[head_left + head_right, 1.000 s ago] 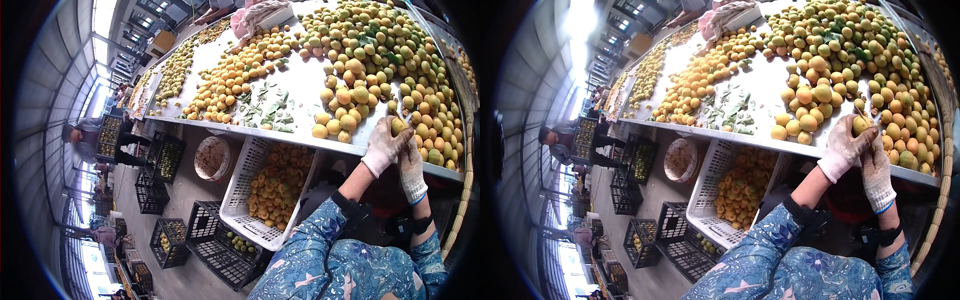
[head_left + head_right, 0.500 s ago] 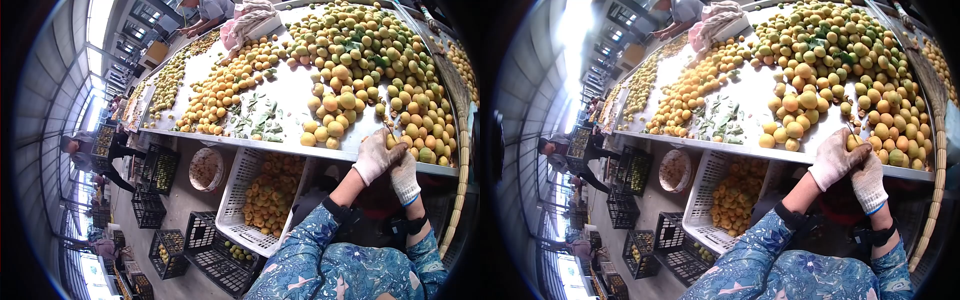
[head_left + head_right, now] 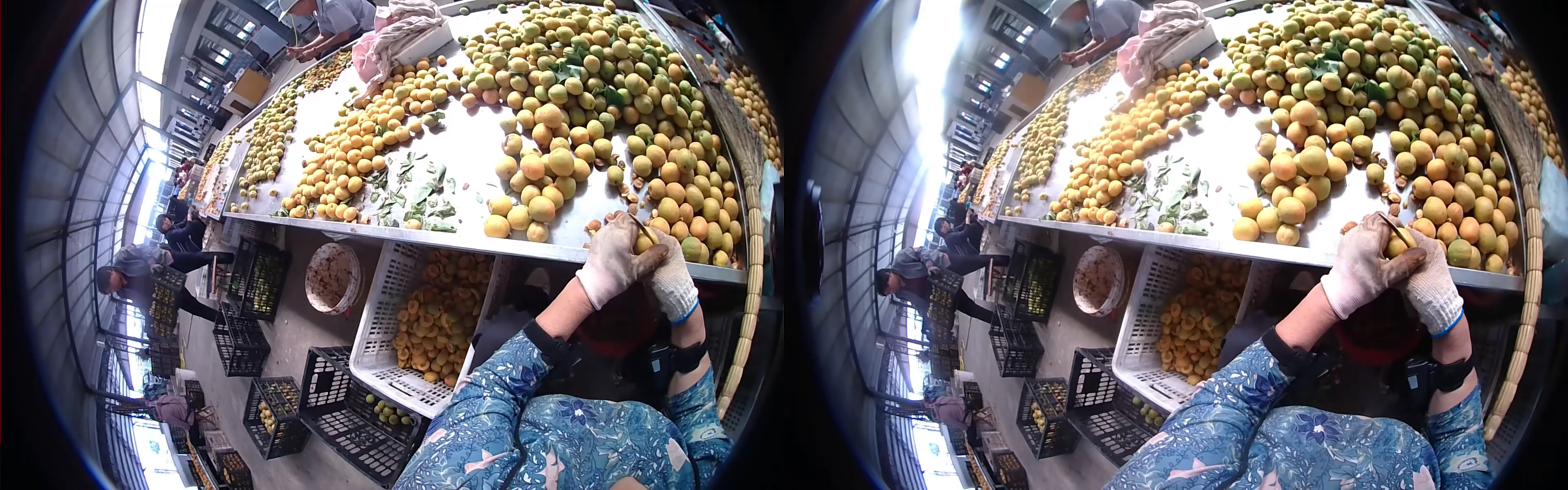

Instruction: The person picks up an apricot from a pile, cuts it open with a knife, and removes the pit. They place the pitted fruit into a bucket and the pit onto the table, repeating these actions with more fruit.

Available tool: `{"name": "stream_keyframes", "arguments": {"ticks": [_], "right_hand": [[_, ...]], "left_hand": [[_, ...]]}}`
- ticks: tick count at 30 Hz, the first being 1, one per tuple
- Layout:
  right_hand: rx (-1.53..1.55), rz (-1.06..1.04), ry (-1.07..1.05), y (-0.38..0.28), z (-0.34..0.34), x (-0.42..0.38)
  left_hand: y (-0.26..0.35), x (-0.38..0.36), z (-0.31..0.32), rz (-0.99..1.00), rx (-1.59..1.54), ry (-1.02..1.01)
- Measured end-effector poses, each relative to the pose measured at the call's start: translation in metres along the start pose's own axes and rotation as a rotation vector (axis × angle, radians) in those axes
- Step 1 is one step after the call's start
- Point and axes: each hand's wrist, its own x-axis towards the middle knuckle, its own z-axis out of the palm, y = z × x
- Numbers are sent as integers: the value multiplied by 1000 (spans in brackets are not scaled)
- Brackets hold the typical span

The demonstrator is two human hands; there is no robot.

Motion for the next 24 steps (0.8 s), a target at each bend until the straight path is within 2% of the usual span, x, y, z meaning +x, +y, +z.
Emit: {"name": "stream_keyframes", "arguments": {"ticks": [2,4,7,8,9,10,12,13,14,15,16,17,18,19,21,22,23,24], "right_hand": [[29,-15,-50,7,-3,0],[111,107,53,14,-4,-4],[103,156,163,15,-6,-2],[90,202,171,8,-12,2],[64,140,161,-8,-8,1],[61,143,161,-10,-5,2],[66,118,54,-7,-5,7],[70,-13,-33,-15,-4,10],[243,253,96,-30,-1,6],[251,365,-184,-21,-23,1],[176,275,-155,-17,-17,3],[317,229,-170,-26,-17,2],[532,343,-144,-31,-16,3],[632,437,-72,-38,-14,5],[486,429,-15,-43,-14,4],[462,323,42,-35,-8,5],[375,422,36,-37,-9,6],[148,231,95,-27,-4,10]], "left_hand": [[0,-3,5,47,-6,62],[1,-3,8,122,21,101],[-1,-6,14,136,18,97],[-2,-7,20,196,7,185],[-2,-7,21,260,-4,274],[-5,-7,20,258,-7,274],[-10,-8,16,85,-158,88],[-6,-6,9,-7,-214,49],[-22,-6,17,20,-334,84],[-31,-7,17,32,-397,104],[-22,-2,1,-178,-691,-49],[-24,-5,0,-288,-800,4],[-13,0,-3,-430,-1057,56],[-9,4,0,-442,-1169,159],[-32,8,5,-475,-1263,239],[-40,9,3,-463,-1305,207],[-36,11,2,-502,-1367,228],[-38,13,4,-510,-1423,245]]}}
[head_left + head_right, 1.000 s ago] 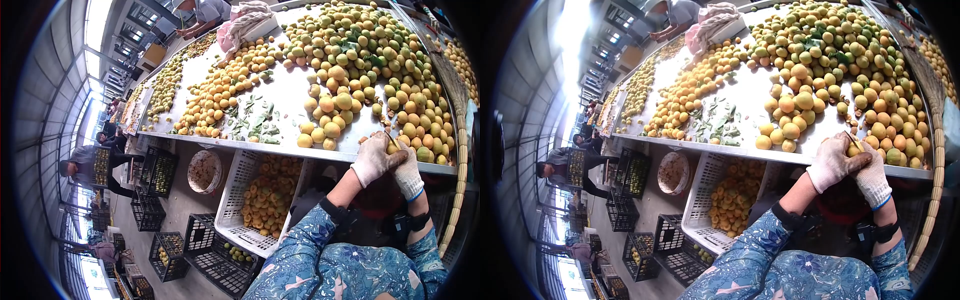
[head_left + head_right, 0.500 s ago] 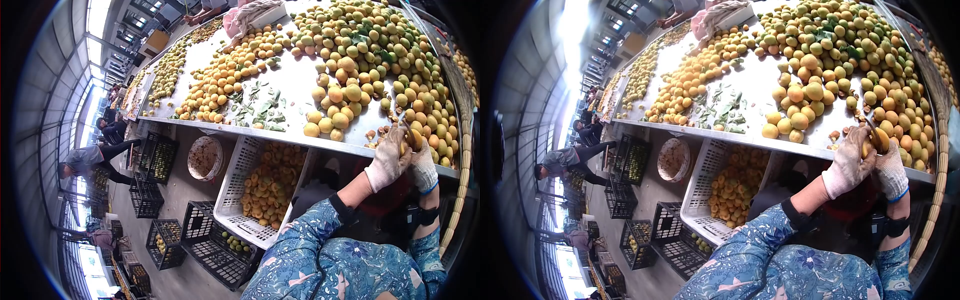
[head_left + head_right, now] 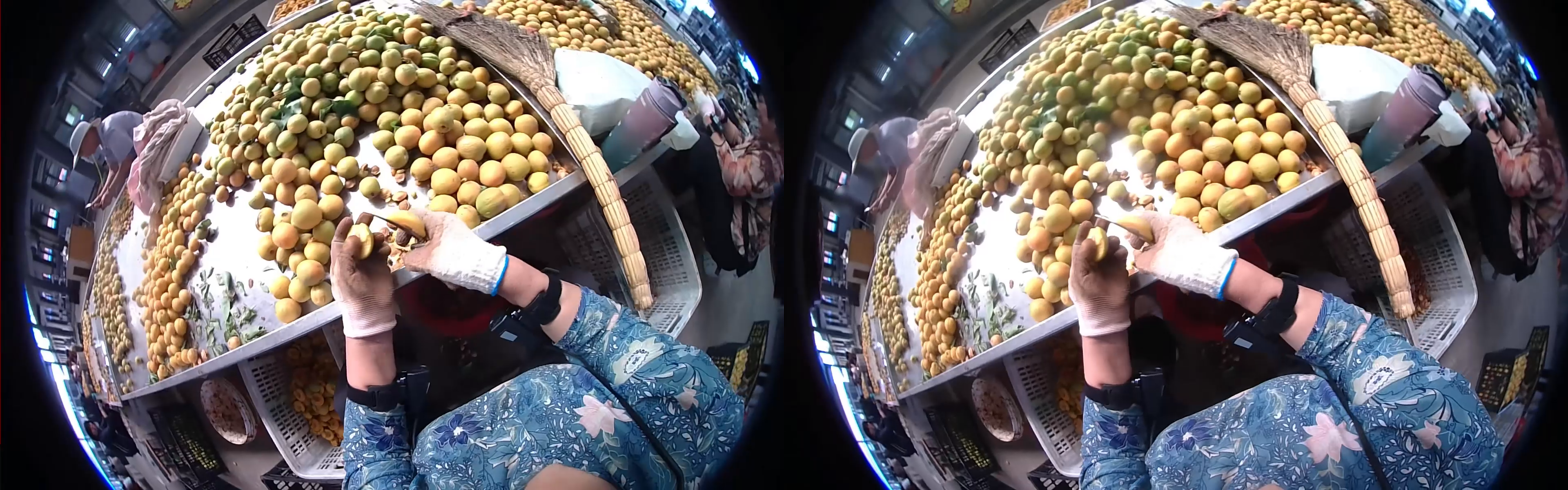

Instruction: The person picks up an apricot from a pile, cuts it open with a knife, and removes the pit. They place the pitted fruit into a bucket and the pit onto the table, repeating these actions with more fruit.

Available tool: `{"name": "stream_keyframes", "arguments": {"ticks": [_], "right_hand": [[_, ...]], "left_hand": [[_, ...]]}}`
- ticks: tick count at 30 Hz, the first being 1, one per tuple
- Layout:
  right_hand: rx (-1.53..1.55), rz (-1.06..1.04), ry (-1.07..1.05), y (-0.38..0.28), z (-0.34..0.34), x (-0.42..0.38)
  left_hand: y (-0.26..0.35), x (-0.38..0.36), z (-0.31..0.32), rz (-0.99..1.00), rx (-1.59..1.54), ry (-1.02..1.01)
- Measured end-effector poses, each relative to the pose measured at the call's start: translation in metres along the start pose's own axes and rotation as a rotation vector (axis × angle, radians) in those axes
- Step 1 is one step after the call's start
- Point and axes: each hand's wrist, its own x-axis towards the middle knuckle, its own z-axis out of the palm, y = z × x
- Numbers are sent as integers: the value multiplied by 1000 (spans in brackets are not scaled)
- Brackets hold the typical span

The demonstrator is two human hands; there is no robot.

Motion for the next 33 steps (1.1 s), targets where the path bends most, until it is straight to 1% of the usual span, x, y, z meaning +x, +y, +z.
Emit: {"name": "stream_keyframes", "arguments": {"ticks": [2,3,4,6,7,8,10,11,12,14,15,16,18,19,20,22,24,26,27,28,30,31,32,33], "right_hand": [[-360,-304,139,34,6,11],[-257,-125,62,5,1,0],[-252,-120,72,10,2,2],[-248,-175,111,20,3,7],[-299,-158,106,20,2,6],[-297,-155,114,19,2,5],[-453,-88,78,12,-2,1],[-473,-175,117,22,-2,1],[-470,-171,122,20,-4,0],[-445,-111,95,12,-8,-1],[-478,-240,208,19,-4,3],[-478,-237,210,8,-6,1],[405,-123,147,-11,-17,-1],[598,-133,173,-6,-20,6],[716,-183,188,-7,-28,7],[1100,-251,204,-21,-38,-5],[1098,-241,316,-24,-37,-6],[1074,-304,307,-26,-38,-9],[1028,-327,317,-28,-39,-13],[993,-364,343,-29,-38,-15],[1023,-471,304,-26,-36,-16],[1051,-489,287,-27,-35,-19],[1028,-497,297,-27,-33,-21],[970,-542,279,-24,-32,-21]], "left_hand": [[0,3,-3,22,33,-45],[0,3,-2,26,81,-62],[-2,3,1,16,85,-67],[-6,1,10,139,316,34],[-5,-1,19,116,358,76],[-4,-3,23,110,361,71],[-6,-5,27,192,537,61],[-6,-4,26,187,567,60],[-5,-4,22,181,570,56],[-5,-3,15,226,809,2],[-1,-6,28,141,609,85],[1,-10,32,138,609,85],[3,-17,36,40,687,121],[3,-20,37,33,685,123],[3,-23,37,68,789,64],[-5,-27,37,126,990,-64],[-15,-28,39,92,961,-48],[-19,-30,41,101,1099,-64],[-24,-25,37,172,1129,-88],[-26,-27,35,164,1129,-91],[-25,-32,39,59,1179,-100],[-27,-34,40,8,1103,-101],[-32,-33,38,1,1104,-105],[-40,-30,38,74,1037,-57]]}}
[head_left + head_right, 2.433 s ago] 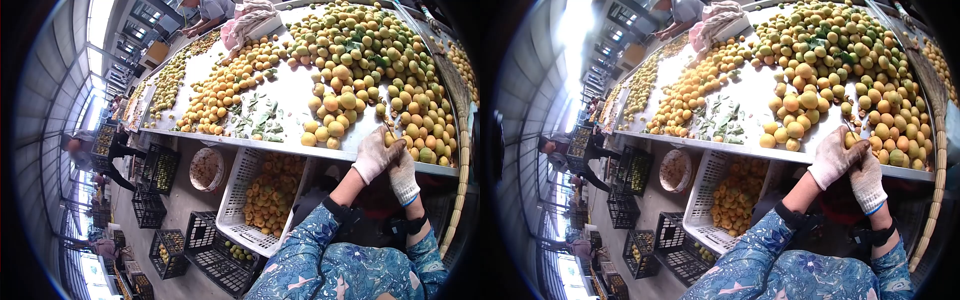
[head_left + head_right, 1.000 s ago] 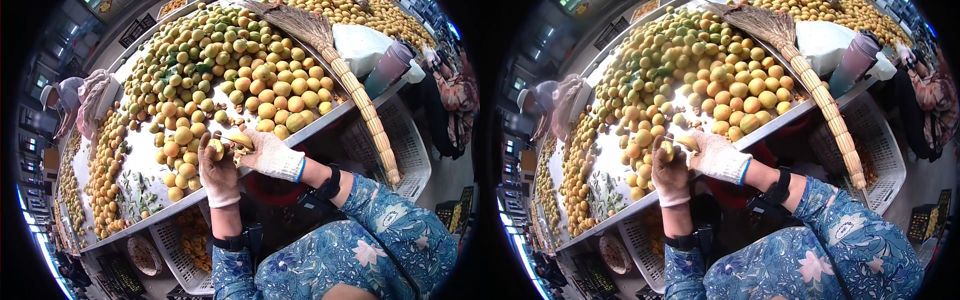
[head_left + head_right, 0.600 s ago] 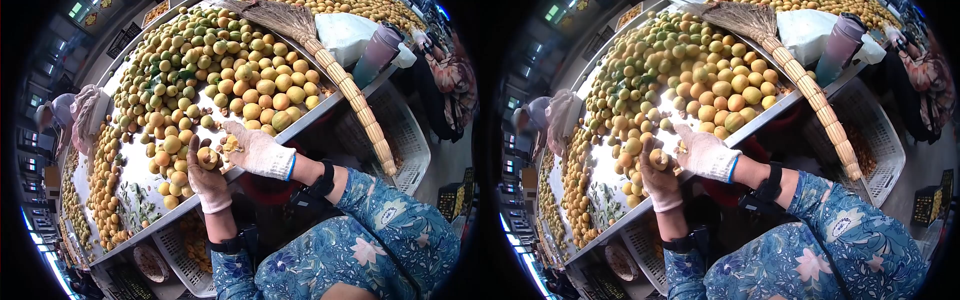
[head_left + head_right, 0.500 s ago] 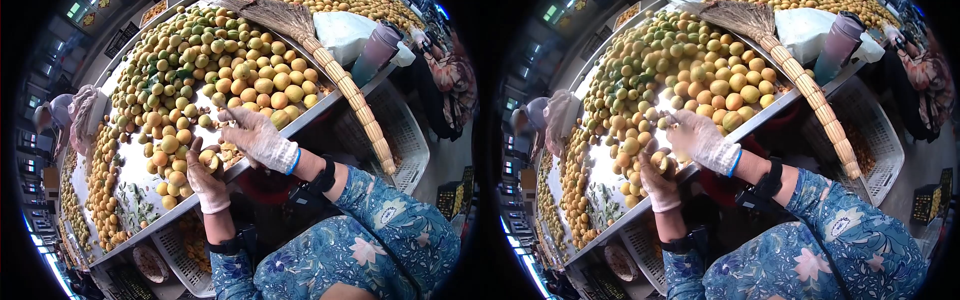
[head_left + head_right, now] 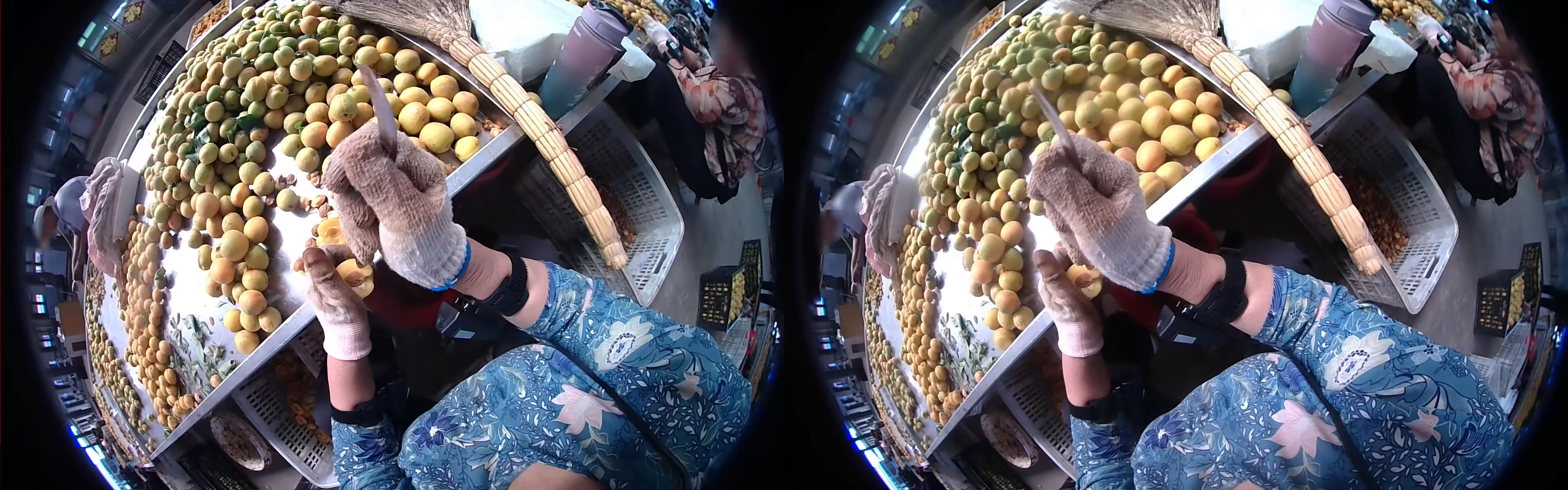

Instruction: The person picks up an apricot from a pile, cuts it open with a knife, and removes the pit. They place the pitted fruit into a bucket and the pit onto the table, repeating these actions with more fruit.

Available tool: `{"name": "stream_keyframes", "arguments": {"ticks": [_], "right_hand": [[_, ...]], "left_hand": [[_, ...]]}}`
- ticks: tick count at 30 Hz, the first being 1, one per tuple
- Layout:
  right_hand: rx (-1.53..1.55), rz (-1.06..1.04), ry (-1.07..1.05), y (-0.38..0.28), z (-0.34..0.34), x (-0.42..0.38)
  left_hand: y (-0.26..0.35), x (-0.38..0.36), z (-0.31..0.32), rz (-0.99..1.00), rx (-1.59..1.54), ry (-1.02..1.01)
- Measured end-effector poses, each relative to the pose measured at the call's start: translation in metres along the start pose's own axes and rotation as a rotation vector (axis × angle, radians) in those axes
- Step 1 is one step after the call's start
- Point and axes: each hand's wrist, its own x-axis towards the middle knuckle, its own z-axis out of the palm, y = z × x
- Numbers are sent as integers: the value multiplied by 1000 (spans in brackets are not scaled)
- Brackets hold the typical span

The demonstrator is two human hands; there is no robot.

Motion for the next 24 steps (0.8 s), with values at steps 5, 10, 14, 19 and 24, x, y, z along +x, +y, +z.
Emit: {"name": "stream_keyframes", "arguments": {"ticks": [5,10,14,19,24], "right_hand": [[-220,-35,-73,-1,4,-7],[-323,-132,-145,9,3,-10],[1,147,56,6,1,8],[142,380,115,16,-14,20],[620,585,85,26,-26,24]], "left_hand": [[2,-8,4,96,118,44],[-18,-2,1,570,645,108],[10,-19,6,-44,136,68],[4,-12,-2,144,167,73],[-16,-15,-5,311,306,81]]}}
